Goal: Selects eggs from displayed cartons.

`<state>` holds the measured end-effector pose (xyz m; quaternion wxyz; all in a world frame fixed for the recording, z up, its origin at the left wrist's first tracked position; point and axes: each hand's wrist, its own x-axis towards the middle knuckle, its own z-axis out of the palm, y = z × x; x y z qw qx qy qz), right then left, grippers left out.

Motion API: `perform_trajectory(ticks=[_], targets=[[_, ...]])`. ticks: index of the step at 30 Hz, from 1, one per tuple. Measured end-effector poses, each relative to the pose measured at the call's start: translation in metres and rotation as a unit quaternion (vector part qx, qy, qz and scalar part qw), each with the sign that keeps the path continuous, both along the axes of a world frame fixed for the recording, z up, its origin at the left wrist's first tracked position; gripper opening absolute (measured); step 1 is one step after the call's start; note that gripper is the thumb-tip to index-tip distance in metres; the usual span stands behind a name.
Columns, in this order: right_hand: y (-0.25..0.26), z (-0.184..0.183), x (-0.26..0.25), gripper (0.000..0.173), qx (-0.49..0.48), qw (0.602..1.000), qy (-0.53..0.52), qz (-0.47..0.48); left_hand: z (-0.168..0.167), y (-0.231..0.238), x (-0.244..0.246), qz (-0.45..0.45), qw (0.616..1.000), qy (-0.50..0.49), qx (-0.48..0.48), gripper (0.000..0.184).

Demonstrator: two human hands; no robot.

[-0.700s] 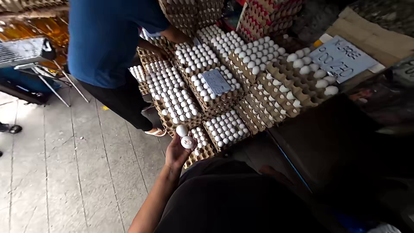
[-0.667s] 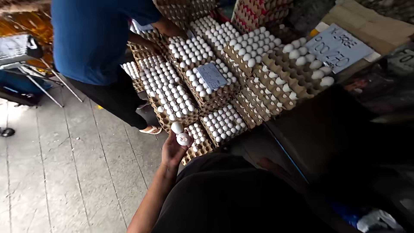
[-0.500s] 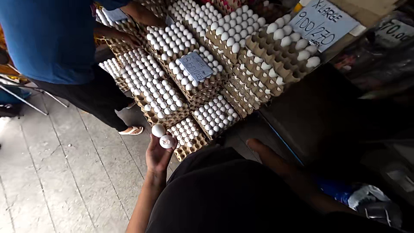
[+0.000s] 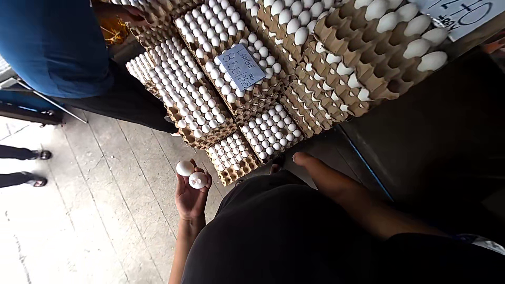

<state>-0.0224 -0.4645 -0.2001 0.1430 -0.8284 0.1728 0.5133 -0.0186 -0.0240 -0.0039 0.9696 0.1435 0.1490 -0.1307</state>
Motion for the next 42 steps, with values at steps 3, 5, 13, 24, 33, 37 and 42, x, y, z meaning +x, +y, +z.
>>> perform_trajectory(ticks=[3,5,13,24,33,37,42], targets=[[-0.013,-0.005,0.002,0.042,0.001,1.000,0.017,0.010,0.000,-0.014,0.009,-0.003,1.000,-0.001,0.010,0.061],[-0.024,-0.003,-0.003,0.040,-0.001,0.999,0.037,0.030,-0.001,-0.025,0.015,-0.011,1.000,-0.007,0.018,0.060],[-0.062,-0.013,-0.028,0.037,-0.028,0.997,0.061,0.031,0.010,-0.062,0.038,-0.050,0.999,0.002,0.006,0.052],[-0.067,-0.028,-0.016,0.038,-0.019,0.997,0.048,0.058,0.014,-0.069,0.038,-0.057,0.998,0.005,-0.004,0.051],[-0.053,-0.024,-0.004,0.038,-0.007,0.995,0.039,0.092,0.013,-0.060,0.034,-0.053,0.998,0.002,-0.016,0.052],[-0.048,-0.023,-0.003,0.037,-0.012,0.991,0.047,0.121,0.012,-0.053,0.031,-0.049,0.999,-0.008,-0.019,0.054],[-0.040,-0.015,-0.003,0.038,-0.017,0.991,0.058,0.118,0.013,-0.045,0.026,-0.043,0.999,-0.005,-0.022,0.051]])
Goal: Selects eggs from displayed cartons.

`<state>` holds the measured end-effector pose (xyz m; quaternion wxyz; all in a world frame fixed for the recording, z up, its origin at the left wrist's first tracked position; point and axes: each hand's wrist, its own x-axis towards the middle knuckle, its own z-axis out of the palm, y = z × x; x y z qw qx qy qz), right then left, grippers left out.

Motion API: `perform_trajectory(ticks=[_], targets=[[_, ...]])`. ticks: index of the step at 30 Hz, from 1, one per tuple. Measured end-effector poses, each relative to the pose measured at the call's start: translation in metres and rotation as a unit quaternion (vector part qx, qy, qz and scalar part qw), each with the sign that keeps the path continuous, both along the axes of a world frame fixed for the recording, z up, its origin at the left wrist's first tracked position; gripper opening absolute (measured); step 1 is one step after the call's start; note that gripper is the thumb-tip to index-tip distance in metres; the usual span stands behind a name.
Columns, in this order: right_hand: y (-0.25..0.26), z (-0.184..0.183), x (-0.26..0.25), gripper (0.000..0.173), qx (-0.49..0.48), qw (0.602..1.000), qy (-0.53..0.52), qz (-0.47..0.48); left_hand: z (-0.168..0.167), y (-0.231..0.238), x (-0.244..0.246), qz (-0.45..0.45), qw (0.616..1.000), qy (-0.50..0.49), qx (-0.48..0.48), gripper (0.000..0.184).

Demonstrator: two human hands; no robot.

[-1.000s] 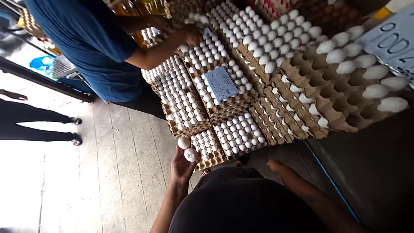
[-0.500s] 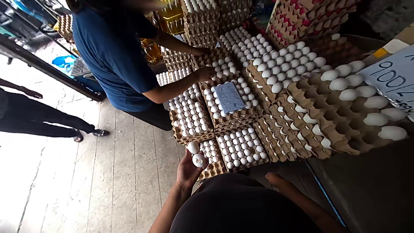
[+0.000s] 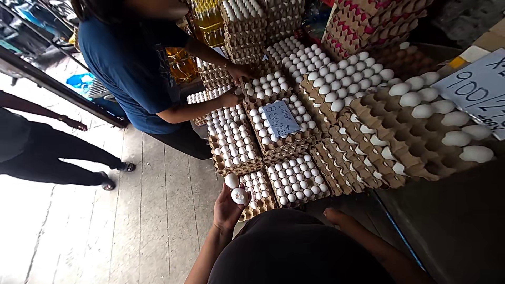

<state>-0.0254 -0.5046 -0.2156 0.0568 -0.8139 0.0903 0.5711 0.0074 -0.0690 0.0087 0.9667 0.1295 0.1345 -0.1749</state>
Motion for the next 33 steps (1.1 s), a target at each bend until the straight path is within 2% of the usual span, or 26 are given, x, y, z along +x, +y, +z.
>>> perform_trajectory(ticks=[3,12,33], targets=[[0.008,0.012,0.001,0.040,0.002,1.000,0.006,0.001,0.000,0.003,-0.002,0.001,1.000,-0.002,-0.001,0.052],[0.012,0.004,0.003,0.040,0.013,0.999,-0.010,0.027,0.006,0.004,-0.008,0.008,0.999,0.010,0.044,0.056],[0.006,-0.008,-0.016,0.040,0.016,1.000,-0.017,0.004,0.004,-0.002,-0.014,-0.002,1.000,0.023,0.019,0.055]])
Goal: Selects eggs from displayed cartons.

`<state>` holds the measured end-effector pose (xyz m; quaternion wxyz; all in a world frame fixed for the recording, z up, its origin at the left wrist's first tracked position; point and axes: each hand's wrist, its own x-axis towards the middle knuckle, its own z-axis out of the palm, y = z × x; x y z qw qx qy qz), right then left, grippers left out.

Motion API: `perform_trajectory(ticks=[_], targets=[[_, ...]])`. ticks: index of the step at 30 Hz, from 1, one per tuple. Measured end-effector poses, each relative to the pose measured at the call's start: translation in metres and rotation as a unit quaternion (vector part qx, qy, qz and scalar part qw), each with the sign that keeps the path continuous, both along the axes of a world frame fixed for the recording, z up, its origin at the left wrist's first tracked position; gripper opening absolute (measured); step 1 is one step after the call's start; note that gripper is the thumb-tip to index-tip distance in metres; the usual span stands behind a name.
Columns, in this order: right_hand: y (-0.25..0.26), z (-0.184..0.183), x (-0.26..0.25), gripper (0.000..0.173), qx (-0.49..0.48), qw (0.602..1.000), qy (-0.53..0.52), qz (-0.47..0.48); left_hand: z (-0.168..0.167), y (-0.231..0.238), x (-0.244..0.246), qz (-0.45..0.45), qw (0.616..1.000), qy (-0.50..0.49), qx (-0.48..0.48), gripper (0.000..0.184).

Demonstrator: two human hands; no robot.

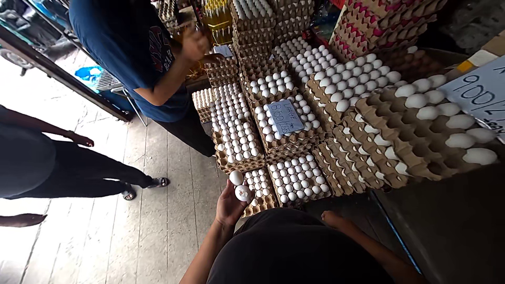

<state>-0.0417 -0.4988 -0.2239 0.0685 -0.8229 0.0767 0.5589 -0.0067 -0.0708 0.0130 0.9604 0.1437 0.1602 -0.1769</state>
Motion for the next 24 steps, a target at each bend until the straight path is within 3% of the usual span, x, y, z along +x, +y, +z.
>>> perform_trajectory(ticks=[8,24], targets=[[-0.001,0.000,-0.012,0.040,0.000,0.999,-0.002,-0.037,-0.002,-0.004,0.001,-0.021,1.000,-0.016,0.004,0.058],[-0.002,0.002,-0.019,0.040,-0.006,1.000,0.009,-0.017,-0.001,-0.012,-0.002,-0.034,0.999,-0.010,0.006,0.053]])
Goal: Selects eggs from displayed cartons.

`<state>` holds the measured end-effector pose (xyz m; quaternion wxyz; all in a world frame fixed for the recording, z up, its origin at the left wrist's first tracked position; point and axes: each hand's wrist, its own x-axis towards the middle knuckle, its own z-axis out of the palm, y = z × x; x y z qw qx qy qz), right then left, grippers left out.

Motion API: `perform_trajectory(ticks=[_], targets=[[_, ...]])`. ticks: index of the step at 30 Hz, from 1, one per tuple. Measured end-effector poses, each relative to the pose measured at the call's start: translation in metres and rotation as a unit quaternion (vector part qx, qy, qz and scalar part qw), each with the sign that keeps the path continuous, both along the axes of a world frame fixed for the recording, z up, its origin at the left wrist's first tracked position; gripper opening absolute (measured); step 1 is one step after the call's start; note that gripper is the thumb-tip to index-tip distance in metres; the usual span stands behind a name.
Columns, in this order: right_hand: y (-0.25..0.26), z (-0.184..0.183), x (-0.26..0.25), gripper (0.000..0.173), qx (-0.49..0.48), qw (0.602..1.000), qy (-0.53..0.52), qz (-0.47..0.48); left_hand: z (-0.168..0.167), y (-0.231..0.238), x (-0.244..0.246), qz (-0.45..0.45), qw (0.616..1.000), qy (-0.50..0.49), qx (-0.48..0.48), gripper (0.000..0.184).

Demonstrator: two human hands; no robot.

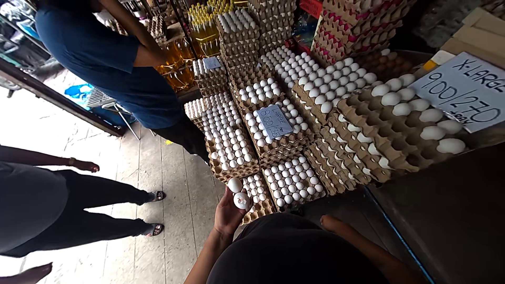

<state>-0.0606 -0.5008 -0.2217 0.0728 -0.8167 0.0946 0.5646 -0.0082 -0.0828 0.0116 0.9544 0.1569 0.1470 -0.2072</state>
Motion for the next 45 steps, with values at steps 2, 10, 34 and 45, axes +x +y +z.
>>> perform_trajectory(ticks=[2,10,34,45], targets=[[-0.001,-0.001,-0.001,0.041,-0.005,1.000,0.001,0.004,-0.002,-0.001,0.000,-0.003,1.000,-0.007,-0.003,0.052],[0.000,0.007,-0.003,0.041,-0.013,1.000,0.007,-0.012,-0.002,-0.004,0.003,-0.006,1.000,-0.009,-0.002,0.054],[-0.182,0.242,0.005,0.040,-0.091,0.641,-0.543,-0.535,-0.005,-0.060,0.043,-0.065,0.997,-0.011,0.034,0.050],[-0.280,0.351,0.116,0.063,-0.007,0.618,-0.609,-0.496,0.006,-0.091,0.068,-0.083,0.996,-0.044,0.008,0.042]])
